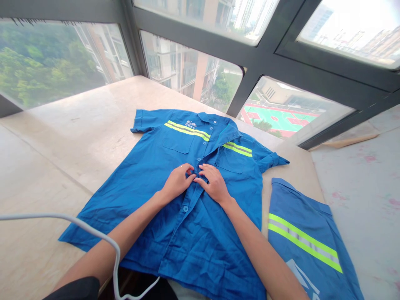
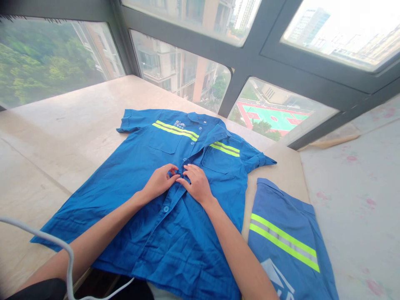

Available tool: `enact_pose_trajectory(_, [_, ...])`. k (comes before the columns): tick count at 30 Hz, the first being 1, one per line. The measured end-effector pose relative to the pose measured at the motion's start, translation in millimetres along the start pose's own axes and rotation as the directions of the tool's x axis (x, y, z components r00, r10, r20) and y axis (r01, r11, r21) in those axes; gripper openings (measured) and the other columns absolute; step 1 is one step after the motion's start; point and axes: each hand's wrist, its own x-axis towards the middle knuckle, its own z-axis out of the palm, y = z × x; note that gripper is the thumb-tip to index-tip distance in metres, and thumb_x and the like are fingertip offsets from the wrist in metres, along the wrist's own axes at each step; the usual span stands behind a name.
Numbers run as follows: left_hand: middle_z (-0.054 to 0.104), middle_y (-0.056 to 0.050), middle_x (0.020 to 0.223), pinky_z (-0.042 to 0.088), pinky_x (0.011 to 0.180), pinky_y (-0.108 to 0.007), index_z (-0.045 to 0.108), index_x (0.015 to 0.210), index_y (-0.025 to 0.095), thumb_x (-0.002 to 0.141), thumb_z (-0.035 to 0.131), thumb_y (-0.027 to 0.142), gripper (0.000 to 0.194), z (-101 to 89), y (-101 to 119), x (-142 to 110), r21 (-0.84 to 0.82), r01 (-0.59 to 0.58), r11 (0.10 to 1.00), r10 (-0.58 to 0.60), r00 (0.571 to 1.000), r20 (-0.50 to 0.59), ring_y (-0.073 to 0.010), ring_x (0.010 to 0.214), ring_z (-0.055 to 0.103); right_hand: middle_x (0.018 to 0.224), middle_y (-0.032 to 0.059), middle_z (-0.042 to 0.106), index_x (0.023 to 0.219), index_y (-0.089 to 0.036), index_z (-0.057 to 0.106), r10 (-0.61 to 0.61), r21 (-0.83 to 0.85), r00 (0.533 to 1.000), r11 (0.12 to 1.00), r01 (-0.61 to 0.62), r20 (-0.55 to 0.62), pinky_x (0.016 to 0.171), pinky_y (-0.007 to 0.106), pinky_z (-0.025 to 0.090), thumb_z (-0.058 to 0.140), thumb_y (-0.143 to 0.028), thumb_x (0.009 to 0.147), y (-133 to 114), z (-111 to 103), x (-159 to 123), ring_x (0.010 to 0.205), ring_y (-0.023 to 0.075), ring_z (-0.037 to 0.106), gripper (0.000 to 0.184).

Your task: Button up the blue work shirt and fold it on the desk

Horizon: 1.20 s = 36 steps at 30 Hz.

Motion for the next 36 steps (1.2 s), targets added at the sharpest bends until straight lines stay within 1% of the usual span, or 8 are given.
enact_pose_trajectory(3, [0.065,-0.011,0.112,0.051,0.084,-0.035,0.060,0.116,0.017,0.093,0.054,0.031,0.027,1.9,0.4,-5.4,0.350,-0.127,0.928,0.166,0.982,-0.085,-0.0244,0.101,0.064,0.126,0.0122,0.066,0.110,-0.017,0.066,0.059,-0.005,0.998,0.998,-0.059,-0.020,0.108,0.047,0.042,0.051,-0.045,0.098,2.1,1.6,-0.3,0.125,0.0264,0.054,0.034])
enact_pose_trajectory(5, [0.061,-0.015,0.126,0.048,0.092,-0.039,0.058,0.123,0.015,0.096,0.049,0.035,0.034,3.1,-1.4,-7.7,0.478,-0.176,0.861,0.242,0.967,-0.078,-0.0278,0.115,0.059,0.128,0.0136,0.064,0.118,-0.014,0.064,0.092,-0.029,0.995,0.995,-0.093,-0.029,0.110,0.047,0.041,0.048,-0.045,0.099,4.3,3.4,-1.1,0.127,0.0267,0.052,0.039])
enact_pose_trajectory(7, [0.055,-0.017,0.139,0.043,0.100,-0.044,0.056,0.130,0.013,0.099,0.044,0.036,0.041,4.3,-4.2,-8.6,0.541,-0.203,0.816,0.279,0.958,-0.063,-0.0297,0.129,0.050,0.131,0.0155,0.061,0.125,-0.011,0.060,0.109,-0.066,0.994,0.992,-0.110,-0.021,0.112,0.047,0.039,0.047,-0.045,0.098,6.8,5.6,-2.2,0.130,0.0272,0.049,0.045])
enact_pose_trajectory(11, [0.045,-0.014,0.149,0.030,0.112,-0.048,0.051,0.140,0.014,0.102,0.033,0.037,0.048,6.8,-8.8,-8.3,0.588,-0.202,0.784,0.262,0.965,-0.017,-0.0274,0.143,0.035,0.144,0.0168,0.051,0.138,-0.009,0.052,0.128,-0.172,0.990,0.978,-0.114,0.067,0.115,0.048,0.034,0.042,-0.045,0.100,10.1,8.7,-4.7,0.138,0.0273,0.041,0.053])
enact_pose_trajectory(16, [0.039,-0.012,0.153,0.023,0.117,-0.048,0.045,0.146,0.015,0.102,0.028,0.044,0.055,6.3,-11.1,-11.5,0.613,-0.199,0.765,0.241,0.971,0.014,-0.0267,0.144,0.033,0.153,0.0156,0.039,0.144,-0.006,0.045,0.147,-0.325,0.966,0.943,-0.072,0.212,0.119,0.045,0.028,0.034,-0.043,0.102,7.9,4.5,-7.6,0.145,0.0269,0.031,0.057])
enact_pose_trajectory(21, [0.035,-0.013,0.155,0.021,0.118,-0.052,0.042,0.149,0.016,0.100,0.029,0.052,0.062,-1.7,-15.9,-22.8,0.645,-0.156,0.748,0.196,0.980,0.009,-0.0296,0.145,0.031,0.158,0.0133,0.029,0.151,-0.010,0.037,0.200,-0.437,0.929,0.898,-0.047,0.311,0.121,0.047,0.021,0.033,-0.047,0.102,4.6,-8.0,-12.6,0.147,0.0274,0.025,0.061])
enact_pose_trajectory(28, [0.034,-0.013,0.156,0.019,0.119,-0.052,0.041,0.150,0.018,0.099,0.032,0.055,0.064,-10.1,-21.0,-40.2,0.668,-0.086,0.739,0.147,0.989,-0.035,-0.0307,0.145,0.030,0.160,0.0135,0.024,0.153,-0.008,0.031,0.281,-0.485,0.901,0.869,-0.093,0.331,0.121,0.046,0.019,0.028,-0.056,0.101,2.6,-17.8,-20.5,0.149,0.0268,0.021,0.071])
enact_pose_trajectory(36, [0.033,-0.013,0.156,0.019,0.119,-0.051,0.040,0.150,0.018,0.099,0.031,0.055,0.064,-10.3,-21.6,-49.7,0.680,-0.086,0.728,0.148,0.988,-0.034,-0.0298,0.146,0.029,0.160,0.0129,0.024,0.153,-0.009,0.031,0.289,-0.482,0.900,0.870,-0.106,0.325,0.121,0.046,0.019,0.025,-0.058,0.101,-4.9,-17.9,-27.1,0.149,0.0261,0.021,0.072])
